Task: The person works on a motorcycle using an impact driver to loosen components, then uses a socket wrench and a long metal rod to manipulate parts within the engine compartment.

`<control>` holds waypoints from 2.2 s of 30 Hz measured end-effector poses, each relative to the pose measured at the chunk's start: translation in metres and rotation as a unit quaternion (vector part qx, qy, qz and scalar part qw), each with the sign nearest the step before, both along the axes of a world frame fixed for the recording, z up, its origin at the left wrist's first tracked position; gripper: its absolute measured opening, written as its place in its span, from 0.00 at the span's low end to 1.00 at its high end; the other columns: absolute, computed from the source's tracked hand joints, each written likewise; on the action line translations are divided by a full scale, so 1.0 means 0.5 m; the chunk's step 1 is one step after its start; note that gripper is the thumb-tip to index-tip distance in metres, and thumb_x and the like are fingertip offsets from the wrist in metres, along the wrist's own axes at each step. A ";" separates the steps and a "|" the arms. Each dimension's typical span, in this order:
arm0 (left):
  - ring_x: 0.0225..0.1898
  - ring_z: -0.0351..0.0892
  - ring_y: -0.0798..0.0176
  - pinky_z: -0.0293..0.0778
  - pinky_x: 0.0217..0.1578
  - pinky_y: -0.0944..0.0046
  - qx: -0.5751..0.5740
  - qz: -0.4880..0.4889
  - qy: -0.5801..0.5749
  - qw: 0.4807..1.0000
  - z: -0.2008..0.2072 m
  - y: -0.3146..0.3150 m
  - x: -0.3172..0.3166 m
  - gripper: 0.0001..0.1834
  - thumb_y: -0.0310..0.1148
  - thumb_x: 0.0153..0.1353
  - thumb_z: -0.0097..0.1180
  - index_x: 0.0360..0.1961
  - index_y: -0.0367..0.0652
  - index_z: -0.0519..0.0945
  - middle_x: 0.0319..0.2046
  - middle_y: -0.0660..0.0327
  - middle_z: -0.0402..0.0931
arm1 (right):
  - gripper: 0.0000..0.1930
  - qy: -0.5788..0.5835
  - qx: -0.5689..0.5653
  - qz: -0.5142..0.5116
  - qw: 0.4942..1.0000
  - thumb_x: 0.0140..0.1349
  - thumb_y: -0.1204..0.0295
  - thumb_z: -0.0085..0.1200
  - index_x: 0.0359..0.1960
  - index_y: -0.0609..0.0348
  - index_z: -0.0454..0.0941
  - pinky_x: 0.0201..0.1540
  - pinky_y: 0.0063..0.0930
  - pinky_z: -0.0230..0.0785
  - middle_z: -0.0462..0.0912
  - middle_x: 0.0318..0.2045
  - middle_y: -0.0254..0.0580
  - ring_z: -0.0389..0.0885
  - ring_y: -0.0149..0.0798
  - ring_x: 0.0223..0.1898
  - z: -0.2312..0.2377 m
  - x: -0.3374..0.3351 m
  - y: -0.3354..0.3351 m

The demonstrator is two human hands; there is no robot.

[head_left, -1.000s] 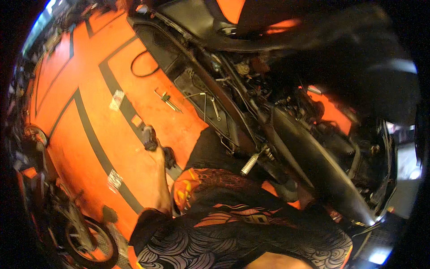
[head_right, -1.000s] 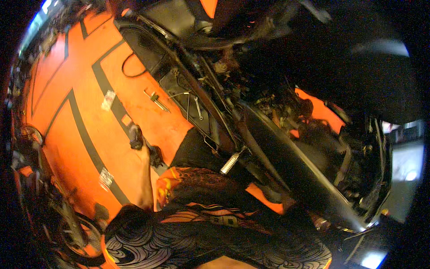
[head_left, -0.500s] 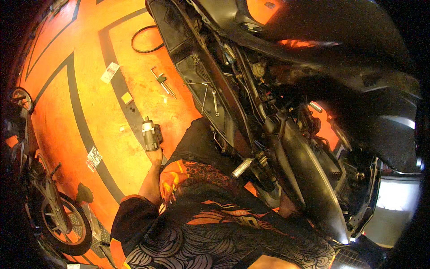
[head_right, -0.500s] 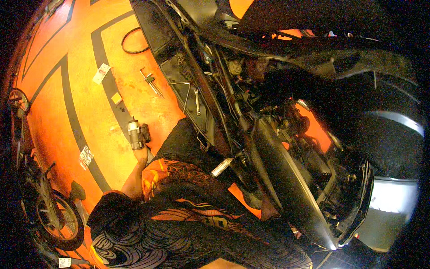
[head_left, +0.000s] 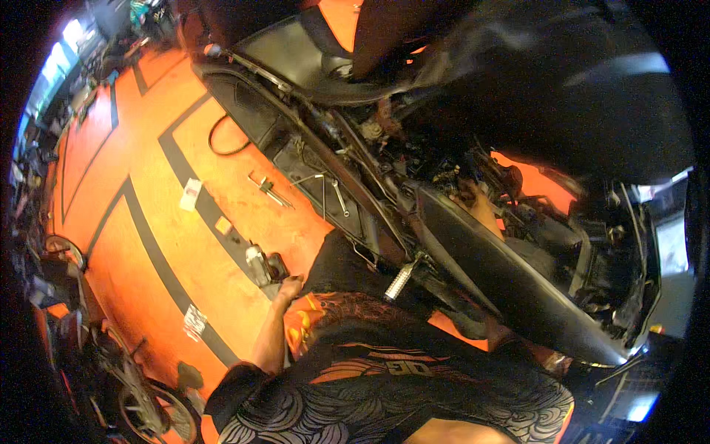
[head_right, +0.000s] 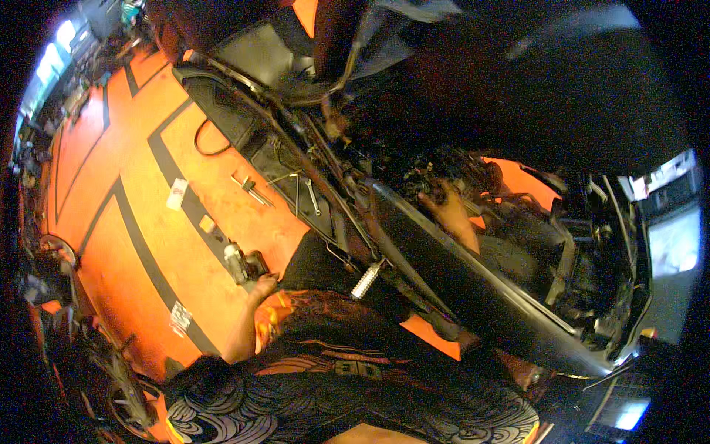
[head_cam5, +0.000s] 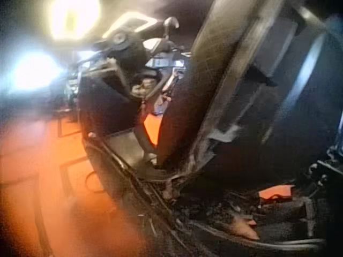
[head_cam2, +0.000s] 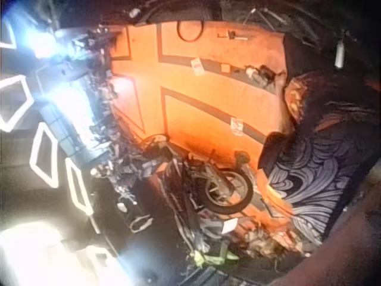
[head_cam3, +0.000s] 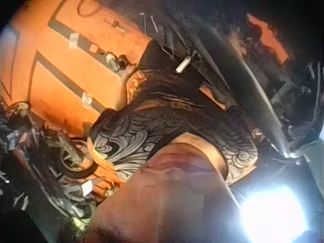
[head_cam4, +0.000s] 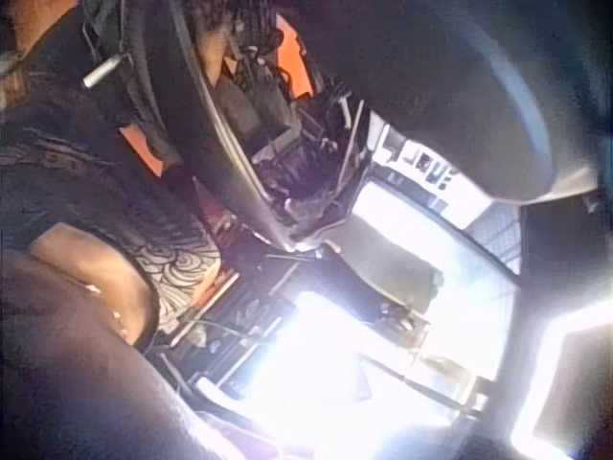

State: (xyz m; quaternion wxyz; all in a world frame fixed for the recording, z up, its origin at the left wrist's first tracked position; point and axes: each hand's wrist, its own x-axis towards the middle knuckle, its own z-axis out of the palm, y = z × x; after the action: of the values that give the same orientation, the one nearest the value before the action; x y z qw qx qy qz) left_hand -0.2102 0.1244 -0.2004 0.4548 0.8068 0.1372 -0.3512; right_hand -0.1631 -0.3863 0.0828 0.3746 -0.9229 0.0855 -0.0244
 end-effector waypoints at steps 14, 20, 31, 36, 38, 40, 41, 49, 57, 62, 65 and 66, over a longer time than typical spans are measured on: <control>0.57 0.60 0.46 0.55 0.57 0.52 -0.018 -0.329 -0.618 0.714 0.597 -0.291 0.228 0.28 0.39 0.47 0.52 0.49 0.35 0.70 0.51 0.47 0.66 | 0.13 -0.229 -0.234 0.249 0.912 0.57 0.65 0.49 0.41 0.59 0.75 0.53 0.36 0.60 0.71 0.48 0.47 0.70 0.45 0.48 0.034 0.041 0.125; 0.47 0.67 0.44 0.62 0.48 0.52 0.089 -0.521 -0.537 0.657 0.684 -0.312 0.269 0.28 0.46 0.35 0.58 0.36 0.35 0.76 0.40 0.47 0.72 | 0.12 -0.223 -0.192 0.234 0.926 0.58 0.66 0.46 0.40 0.57 0.76 0.53 0.34 0.60 0.70 0.48 0.45 0.68 0.43 0.50 0.001 0.060 0.136; 0.48 0.73 0.49 0.66 0.49 0.51 0.338 -0.690 -0.147 0.623 0.657 -0.393 0.383 0.35 0.61 0.49 0.37 0.43 0.44 0.78 0.44 0.48 0.74 | 0.14 -0.280 -0.227 0.195 0.912 0.53 0.64 0.49 0.43 0.46 0.75 0.53 0.34 0.61 0.68 0.49 0.42 0.65 0.43 0.52 -0.030 0.026 0.099; 0.47 0.73 0.50 0.66 0.48 0.52 0.363 -0.690 -0.139 0.611 0.644 -0.419 0.382 0.34 0.60 0.50 0.37 0.43 0.43 0.78 0.43 0.48 0.74 | 0.14 -0.268 -0.215 0.189 0.920 0.54 0.65 0.50 0.43 0.47 0.76 0.55 0.35 0.59 0.68 0.47 0.41 0.65 0.42 0.52 -0.027 0.022 0.093; 0.47 0.73 0.50 0.66 0.48 0.52 0.368 -0.688 -0.143 0.609 0.645 -0.427 0.380 0.33 0.59 0.50 0.38 0.43 0.43 0.78 0.43 0.48 0.74 | 0.13 -0.289 -0.205 0.180 0.918 0.55 0.64 0.50 0.42 0.48 0.76 0.55 0.35 0.57 0.69 0.46 0.40 0.65 0.41 0.52 -0.035 0.029 0.092; 0.47 0.73 0.51 0.66 0.48 0.53 0.370 -0.688 -0.155 0.604 0.648 -0.445 0.380 0.33 0.58 0.50 0.38 0.43 0.43 0.78 0.43 0.48 0.74 | 0.12 -0.293 -0.229 0.193 0.908 0.54 0.64 0.51 0.40 0.47 0.76 0.57 0.38 0.55 0.69 0.44 0.40 0.64 0.43 0.52 -0.036 0.035 0.086; 0.46 0.73 0.51 0.66 0.48 0.53 0.373 -0.680 -0.155 0.612 0.649 -0.431 0.375 0.32 0.58 0.50 0.38 0.43 0.43 0.78 0.43 0.48 0.74 | 0.11 -0.291 -0.198 0.203 0.914 0.55 0.65 0.51 0.40 0.47 0.76 0.58 0.40 0.53 0.70 0.43 0.42 0.63 0.45 0.52 -0.018 0.036 0.102; 0.45 0.73 0.52 0.67 0.47 0.54 0.374 -0.663 -0.176 0.625 0.665 -0.466 0.374 0.30 0.55 0.50 0.39 0.42 0.42 0.78 0.42 0.49 0.75 | 0.13 -0.300 -0.149 0.169 0.927 0.52 0.65 0.53 0.41 0.48 0.75 0.62 0.42 0.49 0.69 0.44 0.44 0.64 0.46 0.52 -0.038 0.040 0.103; 0.44 0.73 0.53 0.67 0.46 0.55 0.376 -0.649 -0.175 0.638 0.672 -0.466 0.369 0.28 0.52 0.51 0.40 0.42 0.41 0.77 0.41 0.49 0.75 | 0.10 -0.354 -0.095 0.160 0.916 0.53 0.67 0.54 0.38 0.49 0.77 0.55 0.41 0.56 0.70 0.40 0.43 0.65 0.45 0.48 -0.037 0.041 0.103; 0.44 0.73 0.54 0.67 0.46 0.56 0.376 -0.645 -0.180 0.641 0.680 -0.477 0.373 0.27 0.51 0.51 0.41 0.42 0.41 0.77 0.40 0.50 0.75 | 0.09 -0.395 -0.105 0.129 0.903 0.52 0.68 0.54 0.36 0.49 0.78 0.53 0.39 0.58 0.69 0.36 0.39 0.66 0.43 0.44 -0.044 0.039 0.098; 0.43 0.74 0.55 0.67 0.46 0.57 0.376 -0.636 -0.176 0.650 0.675 -0.462 0.371 0.26 0.49 0.51 0.41 0.42 0.41 0.77 0.40 0.50 0.75 | 0.09 -0.385 -0.087 0.146 0.907 0.51 0.68 0.55 0.35 0.49 0.78 0.52 0.38 0.59 0.69 0.34 0.38 0.66 0.42 0.43 -0.045 0.044 0.103; 0.43 0.74 0.55 0.67 0.45 0.57 0.375 -0.633 -0.174 0.655 0.674 -0.456 0.371 0.26 0.49 0.51 0.41 0.42 0.41 0.77 0.40 0.50 0.75 | 0.10 -0.376 -0.077 0.156 0.910 0.50 0.68 0.56 0.35 0.48 0.78 0.52 0.38 0.59 0.69 0.34 0.38 0.66 0.42 0.43 -0.044 0.044 0.105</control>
State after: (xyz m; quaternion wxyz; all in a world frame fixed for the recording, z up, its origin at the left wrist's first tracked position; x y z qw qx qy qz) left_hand -0.0249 -0.1038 0.1367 -0.2036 0.8466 -0.3680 -0.3262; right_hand -0.1409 -0.3340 0.0607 0.3056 -0.8729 -0.2091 -0.3176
